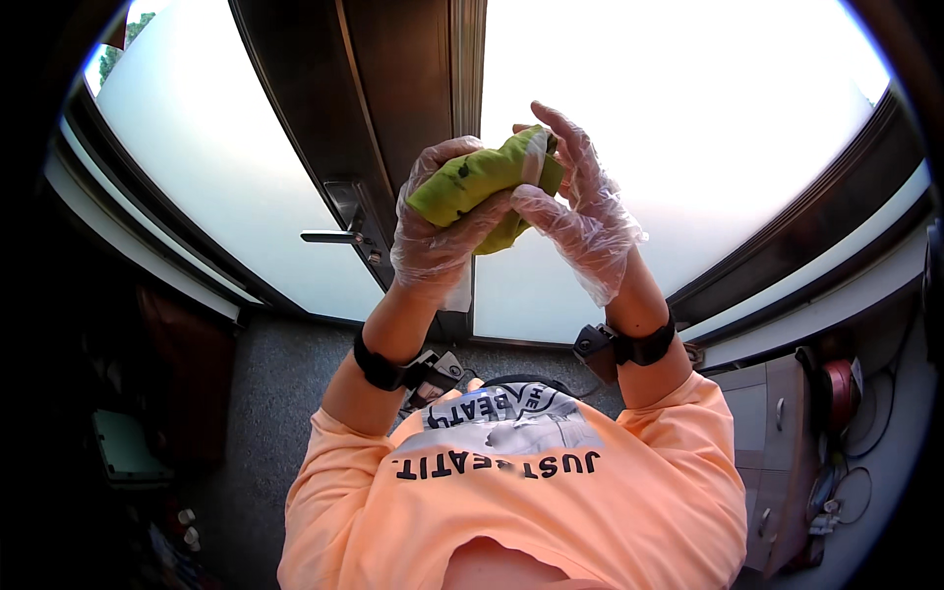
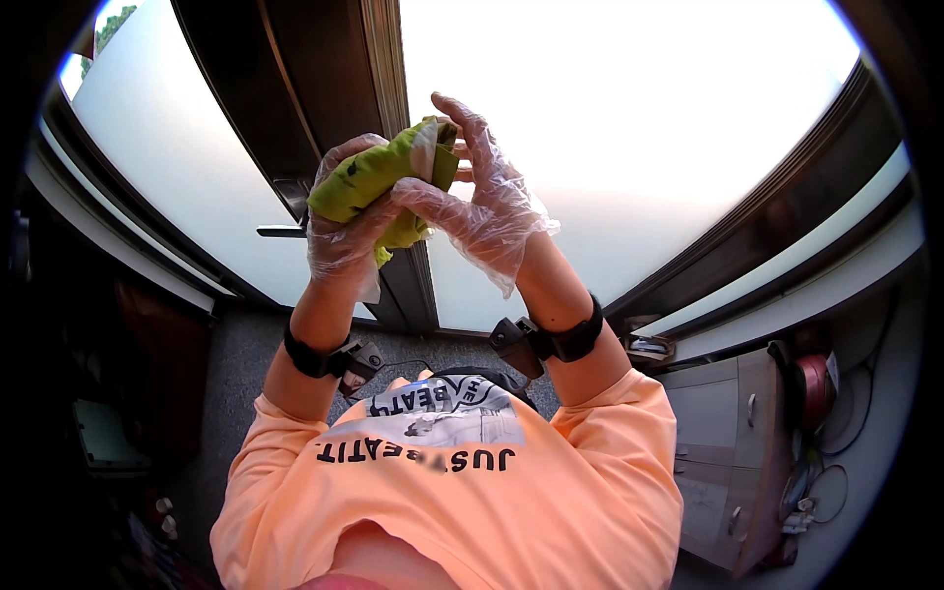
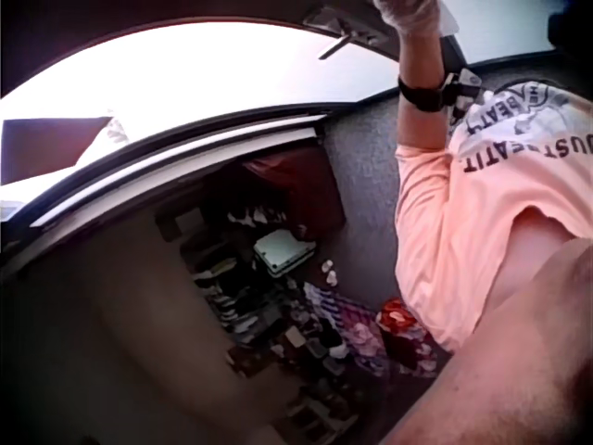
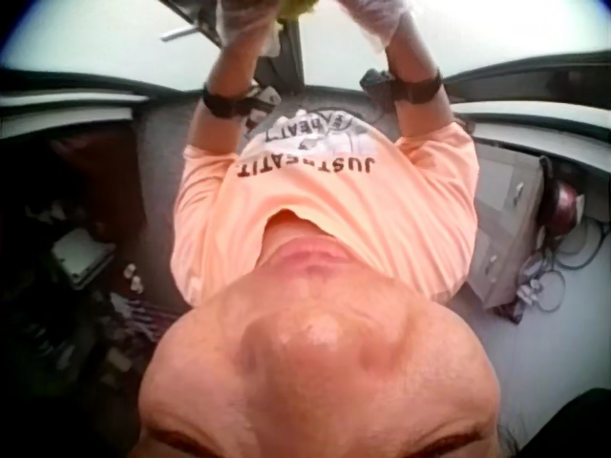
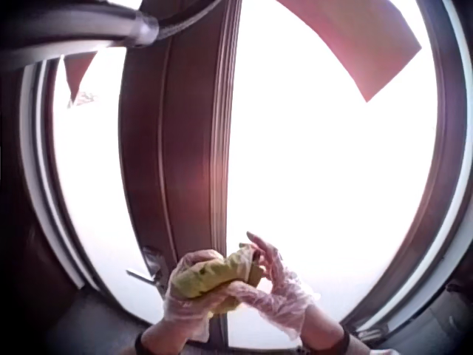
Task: The person wipes a glass door and its frame with a cloth before cleaning a light switch on the wall.
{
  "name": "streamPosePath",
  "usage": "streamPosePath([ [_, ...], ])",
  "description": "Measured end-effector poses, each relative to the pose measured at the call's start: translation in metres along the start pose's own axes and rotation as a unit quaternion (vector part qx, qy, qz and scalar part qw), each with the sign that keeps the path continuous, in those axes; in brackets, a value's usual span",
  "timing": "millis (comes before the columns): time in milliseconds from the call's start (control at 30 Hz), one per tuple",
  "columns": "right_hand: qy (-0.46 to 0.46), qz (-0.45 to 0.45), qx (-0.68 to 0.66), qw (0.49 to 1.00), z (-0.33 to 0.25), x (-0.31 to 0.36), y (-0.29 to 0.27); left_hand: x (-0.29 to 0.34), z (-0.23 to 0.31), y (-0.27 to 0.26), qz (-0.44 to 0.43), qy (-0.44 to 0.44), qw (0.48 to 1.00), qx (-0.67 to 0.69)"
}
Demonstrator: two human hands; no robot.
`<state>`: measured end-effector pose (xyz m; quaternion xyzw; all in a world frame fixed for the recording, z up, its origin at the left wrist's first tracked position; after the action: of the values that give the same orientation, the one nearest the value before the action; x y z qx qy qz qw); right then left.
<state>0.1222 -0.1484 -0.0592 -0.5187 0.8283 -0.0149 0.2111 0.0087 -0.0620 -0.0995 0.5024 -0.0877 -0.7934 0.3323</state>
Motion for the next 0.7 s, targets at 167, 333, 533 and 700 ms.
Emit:
streamPosePath([
  [167, 0.073, 0.007, -0.064, 0.995, 0.024, -0.008, 0.003, 0.005, 0.004, 0.007, 0.014, 0.039, 0.999, -0.006],
  [333, 0.036, 0.043, -0.096, 0.994, 0.023, 0.004, 0.006, 0.021, -0.012, -0.02, -0.068, 0.024, 0.983, -0.171],
  [533, -0.017, 0.118, -0.042, 0.992, 0.025, 0.009, 0.006, 0.025, -0.02, -0.022, 0.05, 0.065, 0.992, -0.095],
  [700, -0.054, 0.101, -0.051, 0.992, 0.016, 0.007, 0.01, 0.023, 0.01, -0.007, -0.094, 0.232, 0.83, -0.499],
])
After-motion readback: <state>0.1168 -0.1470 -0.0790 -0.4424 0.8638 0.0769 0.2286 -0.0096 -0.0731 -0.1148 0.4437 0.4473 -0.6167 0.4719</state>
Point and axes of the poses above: each hand's wrist, its own x-axis away from the middle knuckle, its own y-axis out of the palm, z = x × y, the point moved 5 cm from there along -x, towards the middle knuckle, and after that the axes turned 14 degrees about y, right-handed, at the moved point
